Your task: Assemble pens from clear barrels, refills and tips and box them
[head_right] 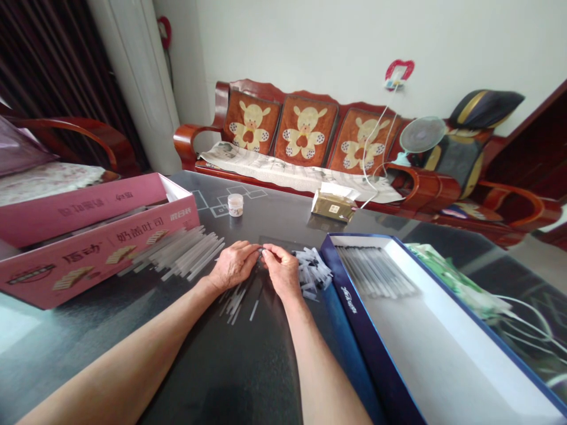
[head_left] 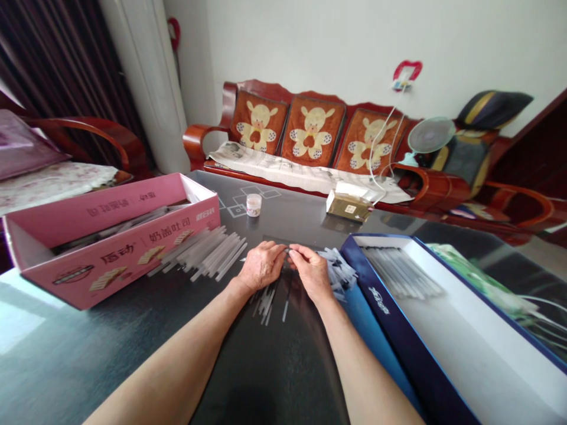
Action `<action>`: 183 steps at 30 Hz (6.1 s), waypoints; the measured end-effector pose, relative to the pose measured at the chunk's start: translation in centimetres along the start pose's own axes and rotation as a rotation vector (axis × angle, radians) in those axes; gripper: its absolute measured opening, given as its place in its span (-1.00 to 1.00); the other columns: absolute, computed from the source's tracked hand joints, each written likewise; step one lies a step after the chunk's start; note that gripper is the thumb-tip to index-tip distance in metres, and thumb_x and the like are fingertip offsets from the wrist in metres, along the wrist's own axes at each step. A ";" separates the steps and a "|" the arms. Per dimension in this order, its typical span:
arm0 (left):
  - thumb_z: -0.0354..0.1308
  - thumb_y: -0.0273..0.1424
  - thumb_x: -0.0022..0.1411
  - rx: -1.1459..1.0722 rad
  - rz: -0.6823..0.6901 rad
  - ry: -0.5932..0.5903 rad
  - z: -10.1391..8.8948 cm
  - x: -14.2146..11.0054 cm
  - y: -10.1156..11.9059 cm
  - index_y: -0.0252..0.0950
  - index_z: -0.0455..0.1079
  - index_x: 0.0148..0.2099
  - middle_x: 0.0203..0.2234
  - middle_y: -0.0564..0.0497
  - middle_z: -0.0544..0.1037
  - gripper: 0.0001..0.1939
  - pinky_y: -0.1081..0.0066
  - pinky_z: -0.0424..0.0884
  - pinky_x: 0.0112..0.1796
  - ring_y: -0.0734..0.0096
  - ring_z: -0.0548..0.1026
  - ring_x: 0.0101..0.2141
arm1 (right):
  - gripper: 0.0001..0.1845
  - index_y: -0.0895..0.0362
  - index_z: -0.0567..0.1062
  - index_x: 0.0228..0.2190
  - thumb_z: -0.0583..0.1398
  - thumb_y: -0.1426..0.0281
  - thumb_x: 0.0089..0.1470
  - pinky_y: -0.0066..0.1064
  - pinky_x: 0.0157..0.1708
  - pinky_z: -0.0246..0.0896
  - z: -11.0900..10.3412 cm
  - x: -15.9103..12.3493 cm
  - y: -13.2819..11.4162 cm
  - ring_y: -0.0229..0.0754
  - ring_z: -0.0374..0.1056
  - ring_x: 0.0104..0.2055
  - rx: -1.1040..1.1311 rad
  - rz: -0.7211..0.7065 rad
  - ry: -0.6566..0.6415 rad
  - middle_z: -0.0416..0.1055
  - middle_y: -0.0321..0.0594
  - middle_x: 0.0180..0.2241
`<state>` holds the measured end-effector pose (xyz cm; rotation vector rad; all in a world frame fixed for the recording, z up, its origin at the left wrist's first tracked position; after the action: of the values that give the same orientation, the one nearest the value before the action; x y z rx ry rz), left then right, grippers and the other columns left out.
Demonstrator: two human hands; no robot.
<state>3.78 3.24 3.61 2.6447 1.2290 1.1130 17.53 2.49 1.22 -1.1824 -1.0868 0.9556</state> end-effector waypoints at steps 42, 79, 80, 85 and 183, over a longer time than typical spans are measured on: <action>-0.08 -0.34 0.34 0.018 0.068 0.095 -0.9 0.3 0.7 -0.27 0.38 0.03 -0.19 -0.12 0.48 -0.69 0.23 0.26 -0.11 0.26 0.36 -0.18 | -0.68 0.13 0.50 -0.45 0.08 0.21 0.15 -0.42 -0.34 0.20 -0.8 -0.6 -3.1 -0.19 0.37 -0.40 -0.703 -0.486 0.039 0.48 -0.19 -0.47; -0.07 -0.27 0.33 0.111 -0.197 0.167 -1.0 0.0 -1.2 -0.19 0.44 -0.01 -0.38 -0.04 0.51 -0.68 0.47 0.31 -0.37 0.36 0.47 -0.32 | -0.81 0.07 0.57 -0.44 0.16 0.31 -0.08 -0.39 -0.40 0.29 -6.7 1.4 -4.0 -0.18 0.41 -0.44 -0.728 -0.202 0.147 0.52 -0.30 -0.51; -0.06 -0.23 0.34 0.139 -0.187 0.151 -0.9 0.0 -1.1 -0.18 0.45 -0.03 -0.40 -0.03 0.51 -0.68 0.47 0.29 -0.40 0.36 0.47 -0.33 | -0.84 0.06 0.57 -0.47 0.17 0.35 -0.10 -0.40 -0.41 0.27 -6.6 1.3 -4.0 -0.19 0.41 -0.46 -0.776 -0.192 0.103 0.51 -0.31 -0.53; -0.06 -0.18 0.34 0.138 -0.167 0.105 -0.3 -0.1 -1.2 -0.15 0.48 -0.06 -0.41 -0.03 0.53 -0.67 0.48 0.27 -0.43 0.35 0.48 -0.32 | -0.84 0.05 0.55 -0.54 0.18 0.51 -0.13 -0.42 -0.40 0.24 -5.8 -0.4 -4.8 -0.24 0.37 -0.47 -1.009 -0.246 -0.148 0.48 -0.33 -0.54; -0.01 -0.25 0.33 -0.038 -0.041 0.051 0.4 -0.3 -0.7 -0.18 0.44 -0.01 -0.42 0.01 0.52 -0.70 0.48 0.33 -0.33 0.40 0.45 -0.33 | -0.61 0.14 0.46 -0.28 0.36 0.31 -0.22 -0.51 -0.40 0.34 -1.1 -1.8 -0.7 -0.25 0.48 -0.32 0.379 0.162 0.301 0.53 -0.24 -0.36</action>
<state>3.48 3.63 2.92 2.5668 1.2520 1.1929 18.22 0.46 1.64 -1.0659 -0.5471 1.0160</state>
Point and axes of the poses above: each hand's wrist, its own x-axis towards the middle knuckle, its own z-axis out of the palm, y = z × x, the point moved 5 cm from there along x, towards the middle knuckle
